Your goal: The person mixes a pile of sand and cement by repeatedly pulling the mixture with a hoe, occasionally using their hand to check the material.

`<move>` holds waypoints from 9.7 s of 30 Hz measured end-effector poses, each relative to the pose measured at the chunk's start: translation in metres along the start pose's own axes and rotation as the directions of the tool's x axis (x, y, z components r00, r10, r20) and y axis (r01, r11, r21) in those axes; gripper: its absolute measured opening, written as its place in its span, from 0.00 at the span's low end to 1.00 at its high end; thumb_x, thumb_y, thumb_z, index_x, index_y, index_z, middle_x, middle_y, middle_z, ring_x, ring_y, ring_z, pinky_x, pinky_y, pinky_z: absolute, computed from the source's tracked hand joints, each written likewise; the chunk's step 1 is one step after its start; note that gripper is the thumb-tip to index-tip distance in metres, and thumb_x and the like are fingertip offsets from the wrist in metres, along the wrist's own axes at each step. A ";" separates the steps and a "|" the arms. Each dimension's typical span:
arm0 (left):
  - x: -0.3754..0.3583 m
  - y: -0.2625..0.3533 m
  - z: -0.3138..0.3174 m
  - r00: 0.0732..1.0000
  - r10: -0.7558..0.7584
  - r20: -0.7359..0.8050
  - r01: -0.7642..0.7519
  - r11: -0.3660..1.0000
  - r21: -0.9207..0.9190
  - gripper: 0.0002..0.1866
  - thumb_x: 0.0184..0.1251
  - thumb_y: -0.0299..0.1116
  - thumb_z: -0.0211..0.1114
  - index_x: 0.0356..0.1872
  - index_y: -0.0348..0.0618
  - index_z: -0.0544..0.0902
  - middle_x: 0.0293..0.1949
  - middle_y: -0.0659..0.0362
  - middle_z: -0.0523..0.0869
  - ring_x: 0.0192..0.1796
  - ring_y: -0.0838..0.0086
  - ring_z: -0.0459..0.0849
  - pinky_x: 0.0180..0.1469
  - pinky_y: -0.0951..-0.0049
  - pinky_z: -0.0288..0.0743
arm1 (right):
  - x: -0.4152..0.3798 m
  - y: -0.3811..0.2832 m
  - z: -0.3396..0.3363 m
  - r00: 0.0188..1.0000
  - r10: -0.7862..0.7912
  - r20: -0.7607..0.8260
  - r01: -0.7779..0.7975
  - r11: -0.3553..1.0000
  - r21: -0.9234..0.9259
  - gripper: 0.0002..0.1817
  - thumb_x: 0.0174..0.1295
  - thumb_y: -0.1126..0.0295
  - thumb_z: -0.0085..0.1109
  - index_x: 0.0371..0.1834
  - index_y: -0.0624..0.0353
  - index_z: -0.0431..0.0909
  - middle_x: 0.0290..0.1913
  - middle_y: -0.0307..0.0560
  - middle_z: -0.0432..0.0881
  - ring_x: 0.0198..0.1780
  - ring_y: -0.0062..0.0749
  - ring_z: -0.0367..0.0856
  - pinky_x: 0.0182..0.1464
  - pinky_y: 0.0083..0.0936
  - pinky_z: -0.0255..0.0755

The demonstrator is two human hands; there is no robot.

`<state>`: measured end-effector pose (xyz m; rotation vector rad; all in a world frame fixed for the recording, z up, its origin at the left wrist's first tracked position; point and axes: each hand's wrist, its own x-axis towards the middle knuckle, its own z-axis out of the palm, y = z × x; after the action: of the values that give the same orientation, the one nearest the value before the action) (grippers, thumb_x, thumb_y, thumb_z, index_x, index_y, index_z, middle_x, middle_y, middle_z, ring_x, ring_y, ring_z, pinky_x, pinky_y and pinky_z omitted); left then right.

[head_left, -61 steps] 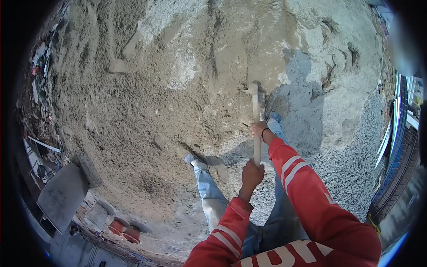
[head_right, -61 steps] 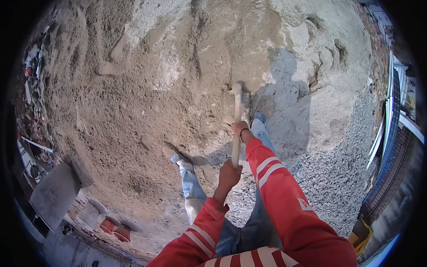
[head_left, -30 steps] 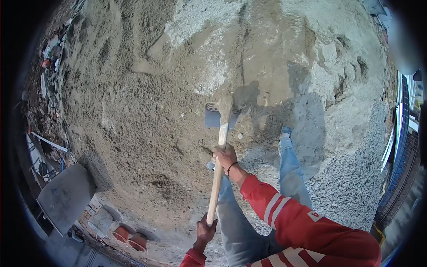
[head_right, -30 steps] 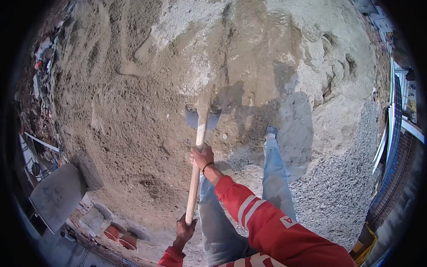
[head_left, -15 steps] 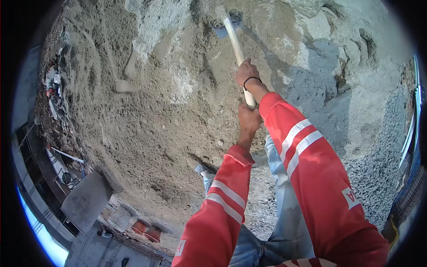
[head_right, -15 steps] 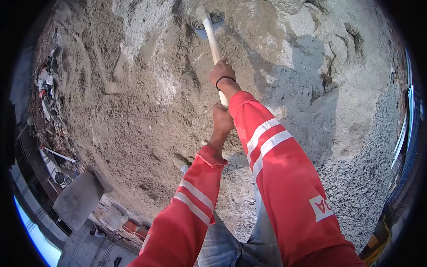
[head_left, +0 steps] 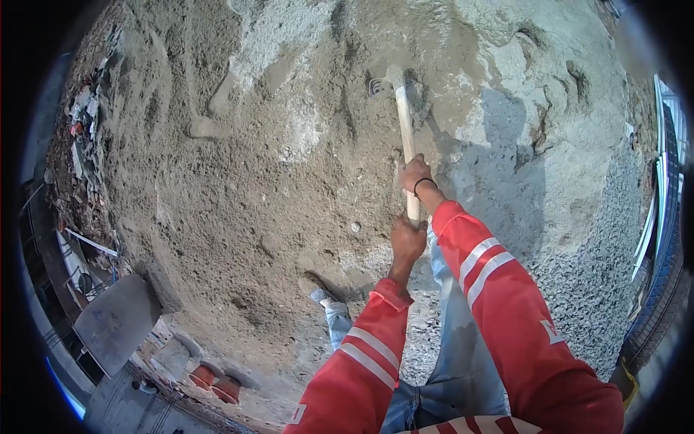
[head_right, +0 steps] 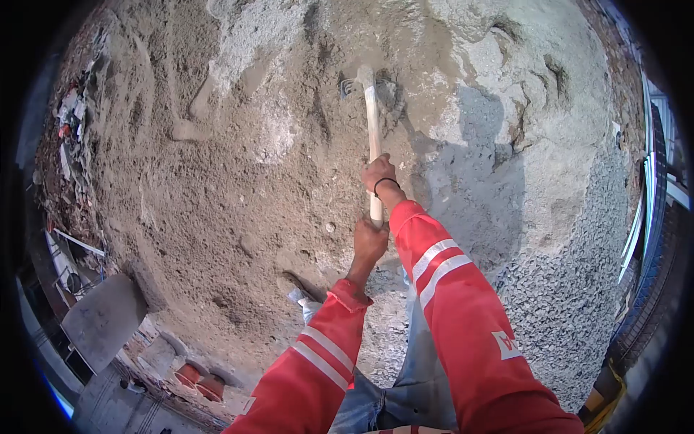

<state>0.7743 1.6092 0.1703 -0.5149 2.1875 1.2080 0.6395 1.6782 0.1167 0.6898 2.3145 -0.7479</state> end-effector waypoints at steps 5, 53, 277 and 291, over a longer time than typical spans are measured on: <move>-0.095 -0.048 -0.036 0.996 -0.090 0.000 0.090 0.995 -0.049 0.17 0.54 0.36 0.64 0.39 0.34 0.77 0.32 0.40 0.83 0.37 0.47 0.84 0.40 0.54 0.76 | -0.087 0.035 0.076 0.996 0.027 0.088 -0.006 0.973 -0.229 0.27 0.59 0.56 0.56 0.49 0.73 0.70 0.48 0.63 0.76 0.53 0.51 0.78 0.54 0.37 0.75; -0.301 -0.257 -0.199 0.993 -0.100 -0.066 0.084 0.972 -0.219 0.16 0.53 0.29 0.63 0.44 0.40 0.76 0.30 0.41 0.82 0.39 0.42 0.80 0.37 0.51 0.74 | -0.221 -0.073 0.215 0.977 0.031 0.211 -0.144 0.822 0.550 0.16 0.58 0.70 0.58 0.45 0.68 0.69 0.33 0.52 0.80 0.29 0.37 0.84 0.27 0.29 0.82; -0.320 -0.187 -0.282 0.917 0.048 0.396 -0.016 0.996 -0.085 0.20 0.49 0.30 0.62 0.47 0.41 0.75 0.33 0.45 0.82 0.38 0.48 0.81 0.42 0.51 0.74 | -0.224 0.018 0.097 0.893 0.227 0.388 -0.423 0.128 0.897 0.11 0.56 0.59 0.57 0.29 0.49 0.65 0.20 0.40 0.68 0.20 0.32 0.69 0.24 0.29 0.69; -0.659 -0.441 -0.595 0.811 -0.576 -0.102 0.543 0.676 0.499 0.12 0.48 0.30 0.62 0.38 0.51 0.82 0.26 0.50 0.84 0.31 0.50 0.83 0.34 0.53 0.76 | -0.634 -0.147 0.478 0.174 0.055 0.983 -0.983 0.071 0.170 0.18 0.51 0.68 0.67 0.43 0.54 0.70 0.41 0.43 0.74 0.48 0.37 0.76 0.55 0.40 0.71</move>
<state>1.3491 0.9085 0.5720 -0.8214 1.9532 0.2846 1.1624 1.0840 0.2782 1.3392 0.2370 -1.3811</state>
